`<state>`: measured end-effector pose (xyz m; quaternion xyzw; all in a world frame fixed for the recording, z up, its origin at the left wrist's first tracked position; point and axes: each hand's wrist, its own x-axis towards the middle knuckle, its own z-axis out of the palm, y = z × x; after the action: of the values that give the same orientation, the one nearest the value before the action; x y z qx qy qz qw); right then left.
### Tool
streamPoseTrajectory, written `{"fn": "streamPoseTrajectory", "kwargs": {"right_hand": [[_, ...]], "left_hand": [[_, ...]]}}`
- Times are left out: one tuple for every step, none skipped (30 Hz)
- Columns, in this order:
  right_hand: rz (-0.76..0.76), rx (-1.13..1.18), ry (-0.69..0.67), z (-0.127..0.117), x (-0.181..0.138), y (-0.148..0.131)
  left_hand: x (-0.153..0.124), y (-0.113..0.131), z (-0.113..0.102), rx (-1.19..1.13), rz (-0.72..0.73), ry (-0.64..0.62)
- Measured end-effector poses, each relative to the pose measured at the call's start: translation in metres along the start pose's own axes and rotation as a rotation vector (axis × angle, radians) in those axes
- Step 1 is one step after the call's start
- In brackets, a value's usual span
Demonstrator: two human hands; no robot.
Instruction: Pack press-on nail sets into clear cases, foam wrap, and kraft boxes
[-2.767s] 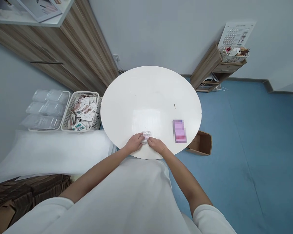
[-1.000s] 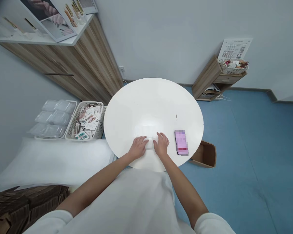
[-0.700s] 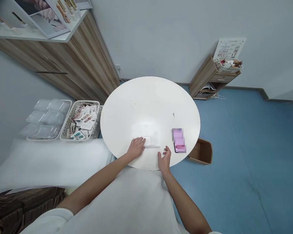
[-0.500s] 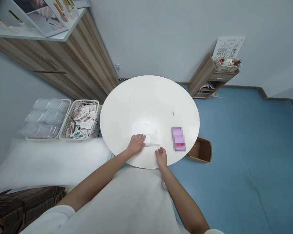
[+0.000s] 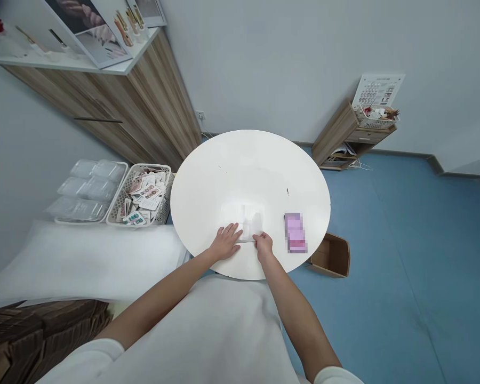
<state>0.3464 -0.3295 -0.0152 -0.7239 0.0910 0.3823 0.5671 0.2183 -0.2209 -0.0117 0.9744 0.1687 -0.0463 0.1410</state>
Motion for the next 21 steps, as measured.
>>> {"fn": "streamPoseTrajectory", "kwargs": {"right_hand": [[-0.006,-0.018,-0.021,0.0,0.0,-0.002],[-0.015,-0.037,-0.036,0.0,-0.001,-0.003],[-0.028,-0.054,-0.043,0.0,-0.002,-0.004],[-0.043,-0.069,-0.044,0.001,-0.003,-0.005],[-0.057,-0.079,-0.041,0.002,-0.005,-0.006],[-0.075,-0.088,-0.042,0.004,-0.006,-0.006],[-0.103,-0.099,-0.045,0.005,-0.008,-0.006],[-0.141,-0.117,-0.051,0.007,-0.01,-0.005],[-0.191,-0.148,-0.061,0.009,-0.011,-0.005],[-0.248,-0.194,-0.078,0.012,-0.013,-0.004],[-0.312,-0.25,-0.099,0.013,-0.014,-0.003],[-0.377,-0.31,-0.122,0.015,-0.015,-0.003],[-0.44,-0.365,-0.147,0.017,-0.016,-0.002],[-0.5,-0.412,-0.177,0.018,-0.017,-0.002],[-0.553,-0.449,-0.206,0.019,-0.018,-0.001],[-0.594,-0.478,-0.233,0.02,-0.019,0.0],[-0.62,-0.499,-0.256,0.021,-0.02,0.001],[-0.629,-0.514,-0.278,0.022,-0.02,0.002],[-0.626,-0.523,-0.293,0.022,-0.021,0.003],[-0.619,-0.522,-0.298,0.023,-0.022,0.004],[-0.614,-0.513,-0.291,0.023,-0.023,0.005]], "left_hand": [[0.0,0.0,0.0,0.001,-0.003,0.004],[0.001,0.0,0.0,0.003,-0.006,0.01],[0.001,0.0,0.0,0.003,-0.01,0.016],[0.001,0.0,0.0,0.003,-0.014,0.023],[0.001,0.0,0.0,0.002,-0.016,0.03],[0.001,0.0,0.0,-0.001,-0.017,0.037],[0.002,0.0,0.0,-0.004,-0.017,0.042],[0.002,0.0,0.0,-0.007,-0.018,0.044],[0.002,0.0,-0.001,-0.011,-0.02,0.043],[0.002,0.001,-0.002,-0.016,-0.022,0.038],[0.002,0.001,-0.003,-0.024,-0.023,0.028],[0.003,0.002,-0.004,-0.034,-0.024,0.016],[0.003,0.002,-0.006,-0.047,-0.024,0.002],[0.003,0.002,-0.007,-0.063,-0.023,-0.011],[0.004,0.002,-0.008,-0.085,-0.023,-0.022],[0.004,0.001,-0.009,-0.113,-0.026,-0.031],[0.005,0.001,-0.01,-0.15,-0.038,-0.034],[0.006,0.0,-0.012,-0.197,-0.061,-0.033],[0.008,0.0,-0.013,-0.256,-0.088,-0.032],[0.009,-0.001,-0.014,-0.326,-0.113,-0.032],[0.011,-0.001,-0.015,-0.401,-0.13,-0.035]]}}
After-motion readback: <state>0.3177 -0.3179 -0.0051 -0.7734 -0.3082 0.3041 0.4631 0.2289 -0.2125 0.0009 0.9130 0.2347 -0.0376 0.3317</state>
